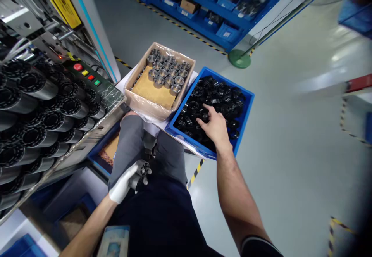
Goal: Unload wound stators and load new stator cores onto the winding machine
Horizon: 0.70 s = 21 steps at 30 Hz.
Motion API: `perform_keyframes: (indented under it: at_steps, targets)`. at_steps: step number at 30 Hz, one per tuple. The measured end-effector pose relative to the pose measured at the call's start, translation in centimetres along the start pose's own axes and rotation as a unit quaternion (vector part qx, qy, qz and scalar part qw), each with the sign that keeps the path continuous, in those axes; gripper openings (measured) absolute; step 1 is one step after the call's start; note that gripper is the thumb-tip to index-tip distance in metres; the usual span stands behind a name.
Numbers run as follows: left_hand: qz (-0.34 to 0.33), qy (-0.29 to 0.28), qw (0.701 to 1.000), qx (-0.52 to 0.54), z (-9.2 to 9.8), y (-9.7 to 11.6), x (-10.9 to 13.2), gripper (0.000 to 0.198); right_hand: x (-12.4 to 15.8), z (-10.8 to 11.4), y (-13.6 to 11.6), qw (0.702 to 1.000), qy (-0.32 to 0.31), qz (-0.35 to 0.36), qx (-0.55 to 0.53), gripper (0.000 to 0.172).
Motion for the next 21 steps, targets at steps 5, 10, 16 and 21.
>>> perform_keyframes:
  at_steps: [5, 10, 16, 21]
  targets:
    - [-0.024, -0.038, 0.999, -0.031, -0.2, 2.4, 0.0, 0.058, -0.4, 0.5, -0.2, 0.998, 0.011, -0.065, 0.016, 0.065]
    - [-0.076, -0.086, 0.993, -0.022, -1.8, 3.6, -0.5, 0.061, 0.3, 2.3, -0.4, 0.992, 0.057, -0.100, -0.046, 0.052]
    - [-0.155, -0.122, 0.978, 0.071, -3.7, 4.5, -0.6, 0.089, 4.7, 5.0, -5.0, 0.972, 0.024, -0.041, -0.230, 0.050]
    - [-0.225, -0.093, 0.966, 0.082, -6.8, 6.9, -0.3, 0.071, 10.4, 6.4, -14.6, 0.910, -0.055, 0.094, -0.400, 0.020]
Point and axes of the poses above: each hand's wrist, its own x-axis away from the middle knuckle, its own z-axis out of the back of the hand, y = z × x, the point moved 6 cm from there along -x, towards the middle knuckle, and after that the axes turned 11 degrees about x, right-handed, at the moved point
